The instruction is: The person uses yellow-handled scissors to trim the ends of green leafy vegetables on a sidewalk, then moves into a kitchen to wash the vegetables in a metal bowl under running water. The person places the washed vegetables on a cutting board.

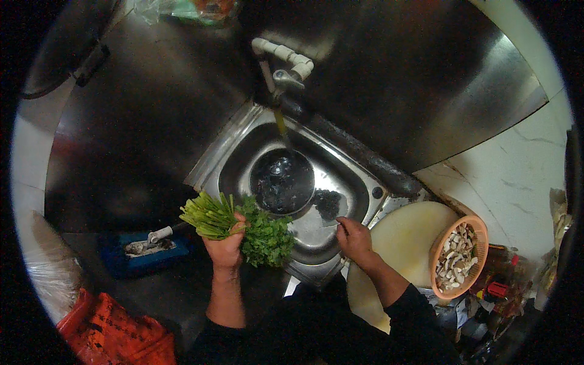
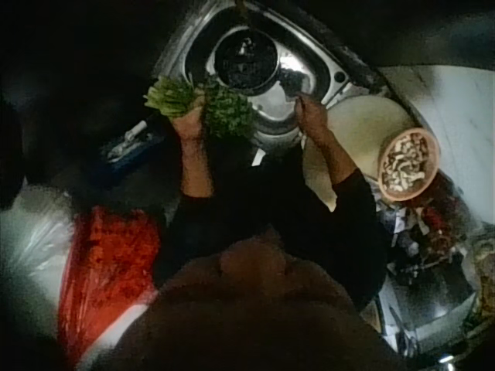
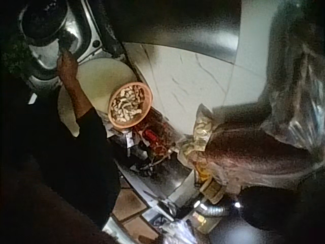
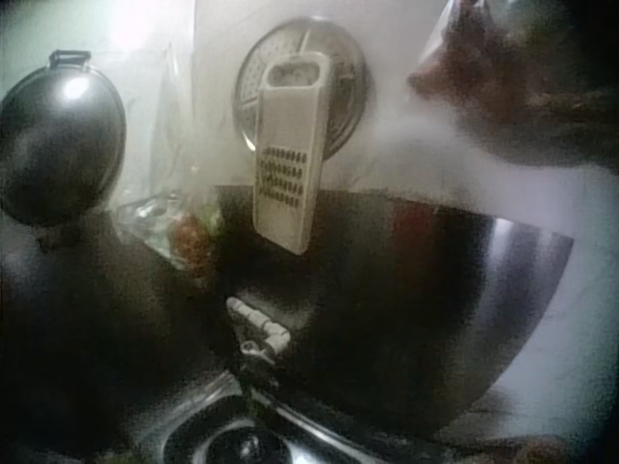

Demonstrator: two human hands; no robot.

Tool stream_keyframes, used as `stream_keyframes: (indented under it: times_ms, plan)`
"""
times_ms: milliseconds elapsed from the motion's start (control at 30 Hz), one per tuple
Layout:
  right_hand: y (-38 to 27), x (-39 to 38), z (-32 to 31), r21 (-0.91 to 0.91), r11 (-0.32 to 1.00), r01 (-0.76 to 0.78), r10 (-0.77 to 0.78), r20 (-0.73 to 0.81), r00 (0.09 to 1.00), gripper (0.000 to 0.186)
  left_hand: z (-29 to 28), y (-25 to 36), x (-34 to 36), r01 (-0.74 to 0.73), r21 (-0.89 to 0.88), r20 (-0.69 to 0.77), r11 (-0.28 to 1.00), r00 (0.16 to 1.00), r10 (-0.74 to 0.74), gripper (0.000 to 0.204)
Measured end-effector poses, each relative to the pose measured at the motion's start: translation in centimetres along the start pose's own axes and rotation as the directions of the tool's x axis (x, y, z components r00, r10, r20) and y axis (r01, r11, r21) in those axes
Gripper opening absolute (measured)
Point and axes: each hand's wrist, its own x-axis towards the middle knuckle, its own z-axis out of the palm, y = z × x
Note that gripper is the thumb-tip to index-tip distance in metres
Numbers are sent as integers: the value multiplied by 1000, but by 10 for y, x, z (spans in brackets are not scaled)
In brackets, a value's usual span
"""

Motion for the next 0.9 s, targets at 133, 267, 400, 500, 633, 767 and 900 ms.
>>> stream_keyframes:
  times_ms: [133,267,400,500,633,767,900]
  plan:
    - [0,-1,-1,-6,1000,-29,29,18,999,21,2,1,0,-2,26,-21,1000,1000,2,37]
    - [0,-2,-2,20,1000,4,-4,-16,1000,20,1,3,4,-6,139,-112,990,993,21,37]
    - [1,-2,-1,13,1000,-27,27,-2,1000,19,-9,9,21,-66,65,-202,996,976,78,33]
    - [1,-1,0,21,999,-29,30,-12,999,19,-21,13,36,-128,70,-179,989,974,139,29]
    - [1,0,-1,53,999,-8,10,-39,999,19,-28,12,46,-164,79,-184,983,967,177,25]
    - [0,0,-1,85,995,-44,46,-17,999,19,-24,8,49,-158,57,-176,986,970,166,22]
    - [1,-1,0,80,996,-40,43,-32,999,19,-8,-10,54,-86,-69,-208,994,976,70,27]
